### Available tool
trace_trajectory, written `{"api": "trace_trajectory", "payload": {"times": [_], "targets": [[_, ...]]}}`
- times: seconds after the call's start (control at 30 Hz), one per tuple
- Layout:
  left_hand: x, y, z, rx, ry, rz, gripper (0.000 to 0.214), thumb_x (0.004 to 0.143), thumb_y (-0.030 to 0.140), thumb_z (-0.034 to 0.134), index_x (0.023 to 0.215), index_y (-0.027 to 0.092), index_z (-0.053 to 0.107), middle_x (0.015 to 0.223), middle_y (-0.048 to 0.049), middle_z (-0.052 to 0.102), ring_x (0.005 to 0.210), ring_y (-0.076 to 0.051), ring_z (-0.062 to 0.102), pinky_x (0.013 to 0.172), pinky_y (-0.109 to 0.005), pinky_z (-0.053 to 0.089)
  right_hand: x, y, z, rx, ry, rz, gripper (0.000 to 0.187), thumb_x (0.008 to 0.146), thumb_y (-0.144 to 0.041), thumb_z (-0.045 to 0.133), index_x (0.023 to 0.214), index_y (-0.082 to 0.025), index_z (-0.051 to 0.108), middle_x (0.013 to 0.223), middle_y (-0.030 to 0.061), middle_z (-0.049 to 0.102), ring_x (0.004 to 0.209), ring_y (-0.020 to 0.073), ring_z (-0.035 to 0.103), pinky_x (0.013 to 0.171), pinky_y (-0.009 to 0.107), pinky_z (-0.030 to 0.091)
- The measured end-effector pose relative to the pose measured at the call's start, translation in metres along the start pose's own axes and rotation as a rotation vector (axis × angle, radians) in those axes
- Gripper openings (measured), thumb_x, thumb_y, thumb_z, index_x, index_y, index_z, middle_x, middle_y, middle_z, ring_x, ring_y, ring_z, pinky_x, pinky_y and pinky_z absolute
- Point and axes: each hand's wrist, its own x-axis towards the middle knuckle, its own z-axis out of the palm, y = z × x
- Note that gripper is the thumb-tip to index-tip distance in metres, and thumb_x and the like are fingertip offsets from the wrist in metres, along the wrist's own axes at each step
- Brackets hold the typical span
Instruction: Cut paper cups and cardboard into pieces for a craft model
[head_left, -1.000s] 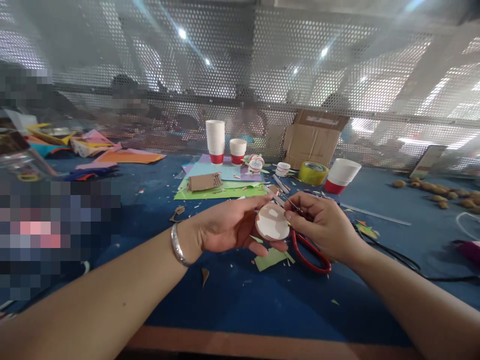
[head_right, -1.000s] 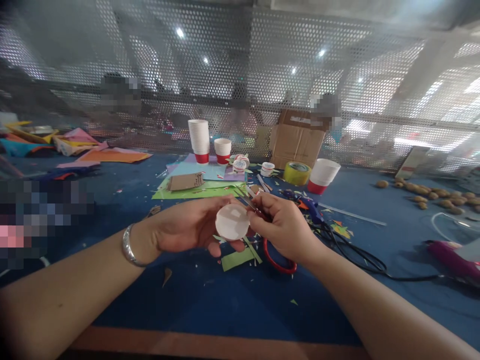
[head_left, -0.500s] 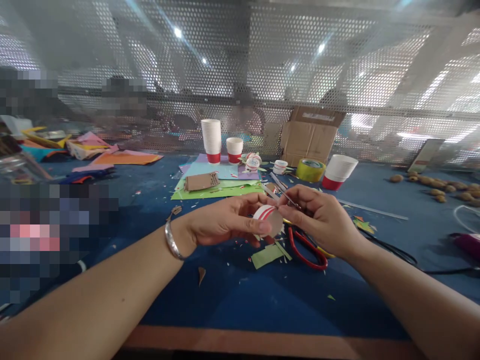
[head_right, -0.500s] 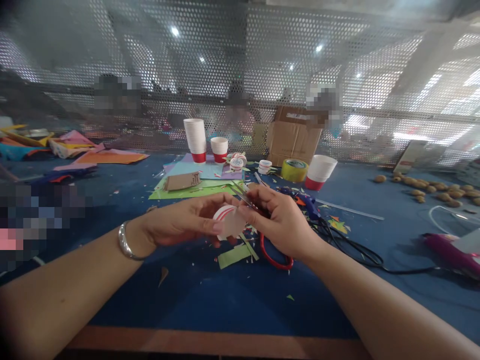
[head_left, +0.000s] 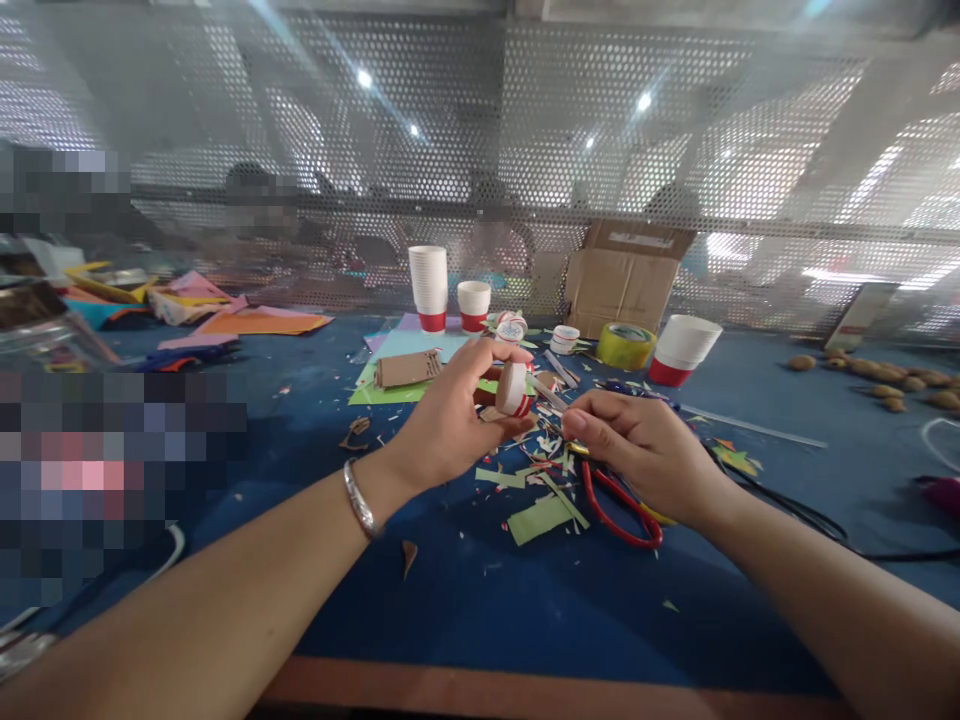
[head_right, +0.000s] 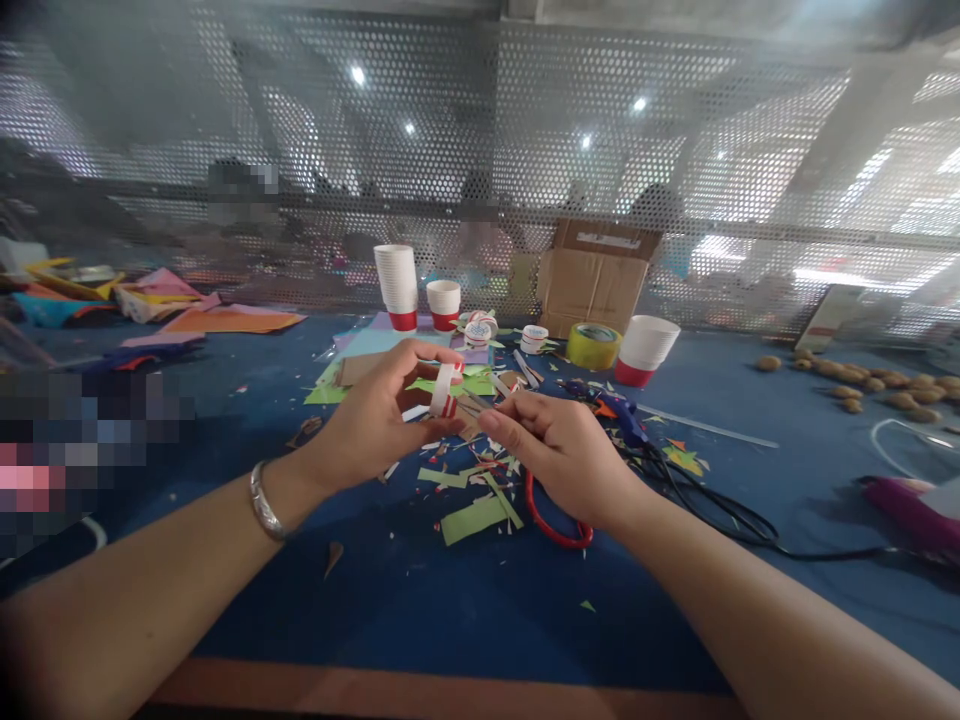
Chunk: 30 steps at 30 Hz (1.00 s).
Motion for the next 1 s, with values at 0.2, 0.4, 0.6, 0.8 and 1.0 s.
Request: {"api": "trace_trajectory", "payload": {"times": [0.2, 0.4, 0.6, 0.8, 1.0], "targets": [[0.0008, -0.0014, -0.0019, 0.210, 0.028, 0.160, 0.040, 0.084, 0.029, 0.075, 0.120, 0.024, 0.056, 0.124, -0.0099, 0.057, 0.116, -0.025, 0.056, 0.095, -0.037, 0.054, -0.0014, -0.0032, 0.0004, -0.123, -0.036, -0.028, 0.046, 0.098, -0.059, 0.049, 0.076, -0.020, 0.060, 0.067, -0.0019, 0.050, 0.063, 0.0131, 0.043, 0.056, 0.027, 0.032], [0.0005, 0.0038, -0.0030, 0.289, 0.018, 0.249, 0.039, 0.085, 0.020, 0.073, 0.120, 0.024, 0.056, 0.123, -0.0087, 0.056, 0.118, -0.023, 0.055, 0.097, -0.037, 0.053, -0.0026, -0.0015, 0.0002, -0.174, -0.025, -0.018, 0.046, 0.098, -0.059, 0.049, 0.076, -0.020, 0.060, 0.066, -0.0019, 0.051, 0.063, 0.0132, 0.044, 0.057, 0.028, 0.033], [-0.0004, 0.0055, -0.0029, 0.315, 0.000, 0.246, 0.039, 0.085, 0.019, 0.073, 0.120, 0.025, 0.056, 0.123, -0.0075, 0.056, 0.117, -0.023, 0.055, 0.097, -0.036, 0.052, -0.0019, -0.0012, 0.0006, -0.195, -0.028, -0.017, 0.048, 0.098, -0.059, 0.049, 0.073, -0.020, 0.058, 0.066, -0.0022, 0.050, 0.062, 0.0129, 0.043, 0.057, 0.029, 0.032], [-0.0009, 0.0037, -0.0028, 0.301, -0.004, 0.248, 0.038, 0.085, 0.019, 0.073, 0.119, 0.022, 0.057, 0.122, -0.0077, 0.057, 0.116, -0.022, 0.056, 0.095, -0.032, 0.054, -0.0027, -0.0007, 0.0016, -0.225, -0.025, -0.034, 0.047, 0.099, -0.057, 0.048, 0.073, -0.020, 0.059, 0.066, -0.0021, 0.050, 0.061, 0.0125, 0.043, 0.056, 0.029, 0.031], [-0.0009, -0.0018, -0.0011, 0.131, -0.061, 0.136, 0.044, 0.079, 0.018, 0.077, 0.118, 0.023, 0.057, 0.120, -0.0070, 0.059, 0.103, -0.019, 0.063, 0.079, -0.028, 0.059, -0.0028, -0.0005, 0.0015, -0.266, -0.018, -0.054, 0.048, 0.101, -0.056, 0.046, 0.072, -0.020, 0.058, 0.063, -0.0029, 0.049, 0.059, 0.0118, 0.043, 0.055, 0.027, 0.032]]}}
